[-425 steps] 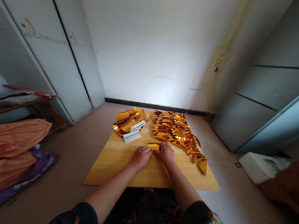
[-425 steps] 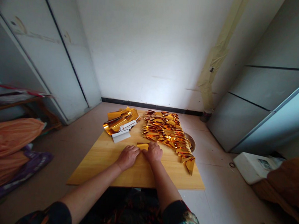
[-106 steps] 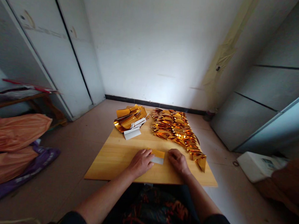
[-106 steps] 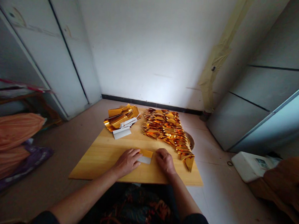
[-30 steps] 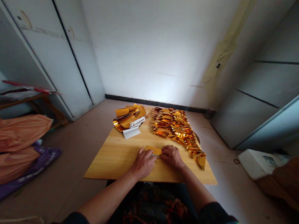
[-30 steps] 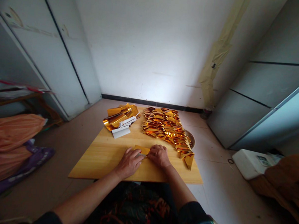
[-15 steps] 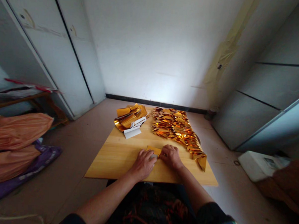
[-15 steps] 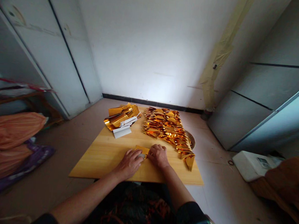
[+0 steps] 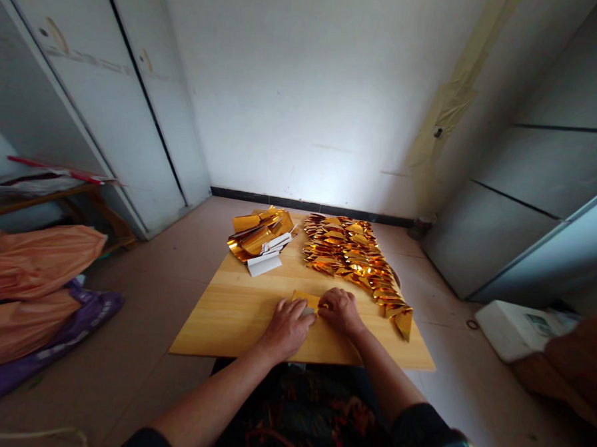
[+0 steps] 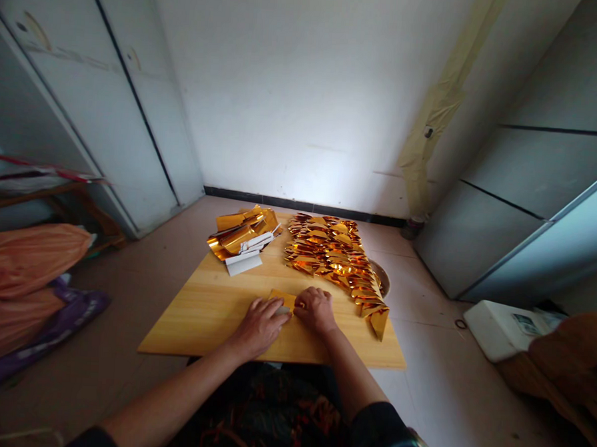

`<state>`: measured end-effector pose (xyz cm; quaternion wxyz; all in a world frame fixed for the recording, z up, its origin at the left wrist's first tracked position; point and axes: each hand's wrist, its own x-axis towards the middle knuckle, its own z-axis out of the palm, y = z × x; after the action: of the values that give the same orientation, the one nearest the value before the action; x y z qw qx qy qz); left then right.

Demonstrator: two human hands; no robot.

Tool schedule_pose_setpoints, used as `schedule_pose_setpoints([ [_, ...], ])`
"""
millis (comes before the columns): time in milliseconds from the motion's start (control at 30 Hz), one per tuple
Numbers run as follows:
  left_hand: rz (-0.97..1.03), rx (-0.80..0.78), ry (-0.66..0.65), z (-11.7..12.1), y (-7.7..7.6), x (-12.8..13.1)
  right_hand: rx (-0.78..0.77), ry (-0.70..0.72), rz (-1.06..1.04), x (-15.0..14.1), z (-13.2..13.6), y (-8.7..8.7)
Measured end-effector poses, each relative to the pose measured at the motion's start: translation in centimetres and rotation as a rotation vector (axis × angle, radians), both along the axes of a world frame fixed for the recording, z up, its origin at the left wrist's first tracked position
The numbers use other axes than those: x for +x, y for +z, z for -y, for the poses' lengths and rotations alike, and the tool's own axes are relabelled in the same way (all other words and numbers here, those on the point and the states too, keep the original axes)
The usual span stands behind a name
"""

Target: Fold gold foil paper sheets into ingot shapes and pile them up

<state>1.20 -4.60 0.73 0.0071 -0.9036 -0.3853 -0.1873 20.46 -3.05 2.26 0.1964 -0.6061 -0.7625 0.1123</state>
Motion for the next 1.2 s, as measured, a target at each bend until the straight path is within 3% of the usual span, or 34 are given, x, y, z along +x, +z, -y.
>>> schedule_pose_setpoints([
  [400, -0.026, -0.010, 0.036, 0.2, 0.4, 0.2, -0.001, 0.036, -0.055, 1.1, -0.9, -1.2],
  [800, 0.057, -0.015, 0.071, -0.4, 0.3, 0.7, 0.000, -0.080, 0.033, -0.7, 0.0, 0.3],
  [1067, 0.109, 0.038, 0.178, -2.3, 1.3, -0.3, -0.028, 0.108, 0.119, -1.9, 2.1, 1.2],
  [1200, 0.127, 0.002, 0.143, -2.9, 0.9, -0.5, -0.013, 0.152, 0.105, -2.6, 2.5, 0.9],
])
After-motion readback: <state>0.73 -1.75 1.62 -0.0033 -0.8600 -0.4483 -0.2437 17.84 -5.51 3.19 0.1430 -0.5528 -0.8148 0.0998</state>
